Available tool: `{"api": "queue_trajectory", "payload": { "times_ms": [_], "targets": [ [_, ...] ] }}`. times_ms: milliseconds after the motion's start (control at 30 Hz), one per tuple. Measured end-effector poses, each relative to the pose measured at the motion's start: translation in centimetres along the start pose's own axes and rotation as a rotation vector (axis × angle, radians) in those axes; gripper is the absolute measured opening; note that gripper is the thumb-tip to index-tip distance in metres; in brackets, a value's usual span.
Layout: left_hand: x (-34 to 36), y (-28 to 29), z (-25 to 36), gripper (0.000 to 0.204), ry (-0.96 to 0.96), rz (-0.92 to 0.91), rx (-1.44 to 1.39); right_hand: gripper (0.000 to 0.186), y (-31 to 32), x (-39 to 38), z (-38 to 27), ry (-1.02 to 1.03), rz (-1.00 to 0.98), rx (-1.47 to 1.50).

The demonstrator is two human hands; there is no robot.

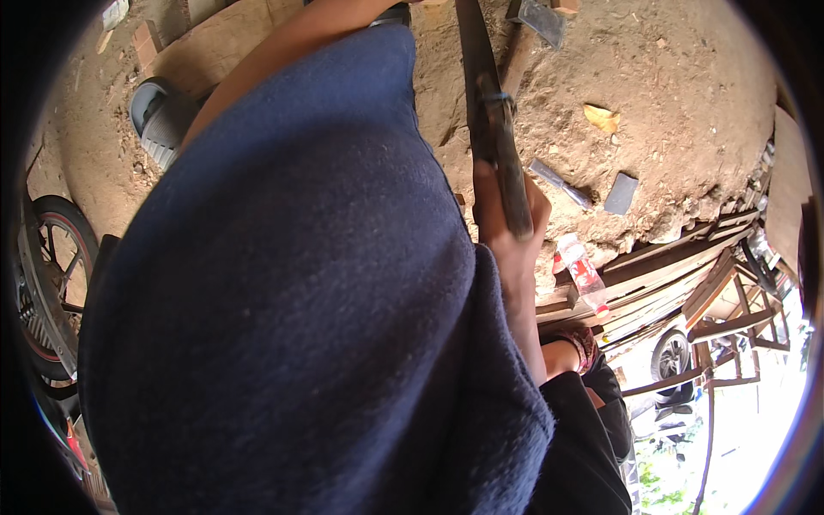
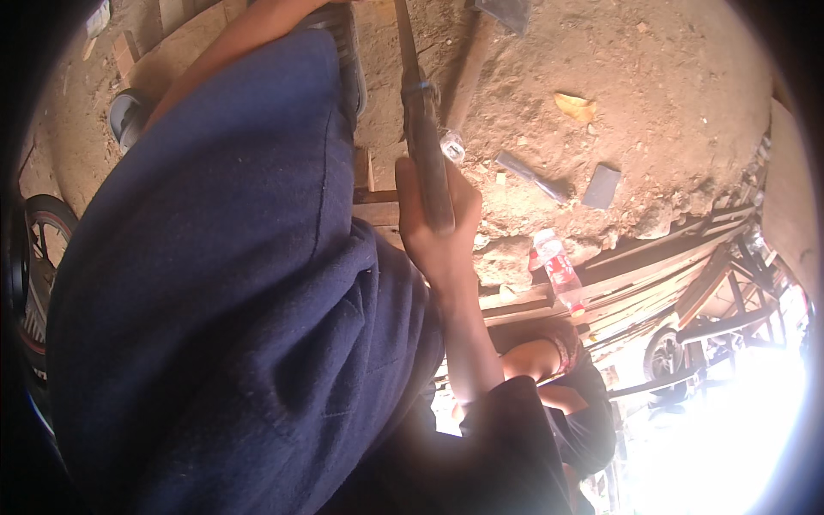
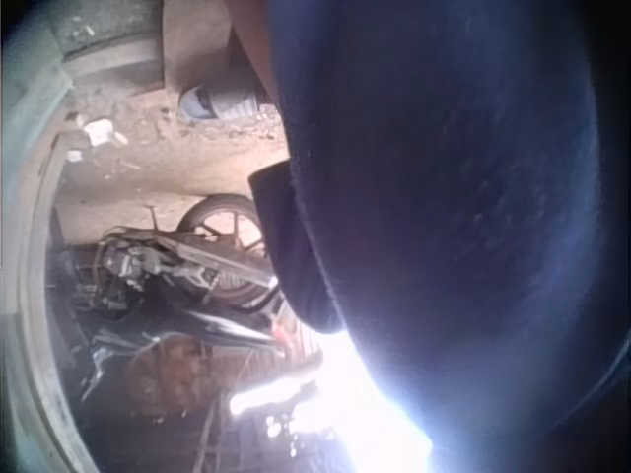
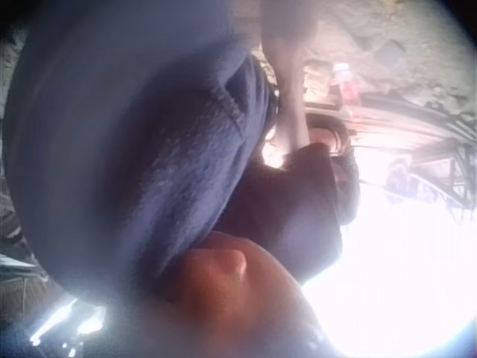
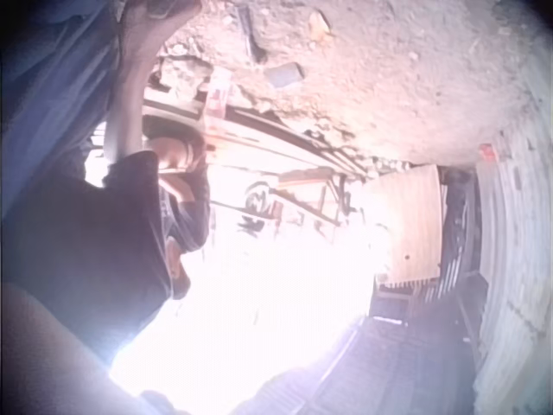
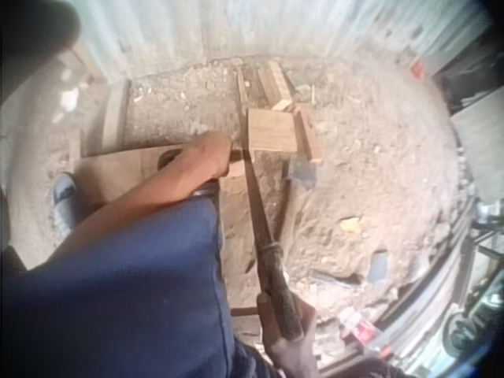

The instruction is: The person sits on the ground and inspects a rectangular piece of wood. They then use a hand saw to cut the wood while holding it steady with their left hand.

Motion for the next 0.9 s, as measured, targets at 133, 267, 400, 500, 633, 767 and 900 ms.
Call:
{"api": "queue_trajectory", "payload": {
  "times_ms": [133,267,400,500,633,767,900],
  "targets": [
    [-0.8,-0.5,-1.0,0.022,0.013,0.089,-0.108,0.024,0.1,0.7,-1.3,0.002,-0.016,0.006],
    [-1.4,0.4,-0.6,0.021,-0.011,0.110,-0.163,0.024,-0.4,2.4,-2.1,0.006,-0.029,0.008],
    [0.0,-0.8,-0.7,0.019,-0.096,0.099,-0.054,0.021,0.9,-0.9,-2.3,0.012,0.012,-0.029],
    [-0.5,-0.8,-1.2,0.019,-0.047,0.088,-0.047,0.023,0.2,0.1,-0.8,0.040,-0.014,0.012],
    [-0.2,0.1,-0.5,0.020,-0.036,0.001,0.016,0.022,-2.4,3.9,-1.8,0.059,-0.011,0.021],
    [0.0,-0.3,-0.7,0.021,-0.038,0.034,-0.005,0.017,-0.9,0.2,-0.6,0.131,0.020,-0.056],
    [0.0,-1.0,-1.5,0.021,-0.044,0.069,0.006,0.017,-1.0,-0.1,0.5,0.090,0.022,-0.013]
  ]
}}
Point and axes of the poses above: each hand's wrist, its own x-axis towards the middle knuckle, its own y-axis out of the back of the hand, z = x × y, the point moved 3 cm from there along x, towards the middle knuckle, and after that the axes turned 8 degrees about z, right-handed, at the moved point
